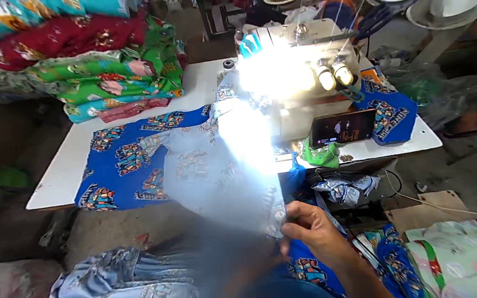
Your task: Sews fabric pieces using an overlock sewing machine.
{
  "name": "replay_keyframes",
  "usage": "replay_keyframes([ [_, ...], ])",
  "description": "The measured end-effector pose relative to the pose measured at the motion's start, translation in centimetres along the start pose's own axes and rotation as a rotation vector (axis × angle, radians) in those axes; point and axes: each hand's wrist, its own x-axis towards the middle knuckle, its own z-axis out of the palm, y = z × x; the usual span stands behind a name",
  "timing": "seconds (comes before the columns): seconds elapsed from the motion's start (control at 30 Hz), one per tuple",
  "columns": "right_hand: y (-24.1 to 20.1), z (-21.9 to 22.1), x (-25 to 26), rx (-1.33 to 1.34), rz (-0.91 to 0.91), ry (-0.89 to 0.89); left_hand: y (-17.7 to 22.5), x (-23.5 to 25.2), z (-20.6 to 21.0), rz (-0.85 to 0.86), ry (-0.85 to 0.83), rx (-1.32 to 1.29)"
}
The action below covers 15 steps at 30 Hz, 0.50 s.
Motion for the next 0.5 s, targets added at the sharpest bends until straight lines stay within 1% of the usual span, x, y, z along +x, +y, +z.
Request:
replay_keyframes([
  [0.03,-0.1,-0.2,0.2,0.037,-0.015,-0.035,0.5,0.0,-0.7,-0.016,0.005,-0.097],
  [0.07,0.2,-0.5,0.5,0.028,0.004,0.0,0.6,-0.1,-1.2,-0.008,0.068,-0.276],
  [0.1,0.7,-1.0,0.7,-0.011,0.056,0.07,0.3,-0.3,-1.5,0.006,0.18,-0.517],
  [0.13,1.2,-1.3,0.9,-0.066,0.13,0.145,0.1,-0.4,-1.9,0.019,0.334,-0.79],
  [0.17,1.6,-1.5,0.8,-0.114,0.193,0.19,0.2,-0.4,-2.6,-0.006,0.538,-1.054],
  [0.2,2.0,-1.6,0.5,-0.15,0.224,0.201,0.3,-0.6,-3.9,-0.019,0.729,-1.241],
  [0.23,2.3,-1.5,0.0,-0.172,0.225,0.191,0.1,-1.0,-5.3,-0.034,0.884,-1.318],
  [0.27,2.5,-1.3,-0.6,-0.181,0.208,0.174,-0.4,-1.5,-6.6,-0.084,1.012,-1.296],
  [0.3,2.6,-1.2,-1.0,-0.195,0.178,0.157,-0.9,-2.3,-7.6,-0.144,1.099,-1.241],
  [0.33,2.8,-1.1,-1.3,-0.221,0.15,0.154,-1.4,-3.3,-8.0,-0.178,1.142,-1.178],
  [0.4,3.1,-1.0,-1.7,-0.286,0.115,0.17,-2.0,-5.1,-7.7,-0.204,1.169,-1.083],
  [0.5,3.4,-1.0,-1.8,-0.334,0.077,0.186,-2.2,-6.7,-6.9,-0.209,1.19,-1.029],
])
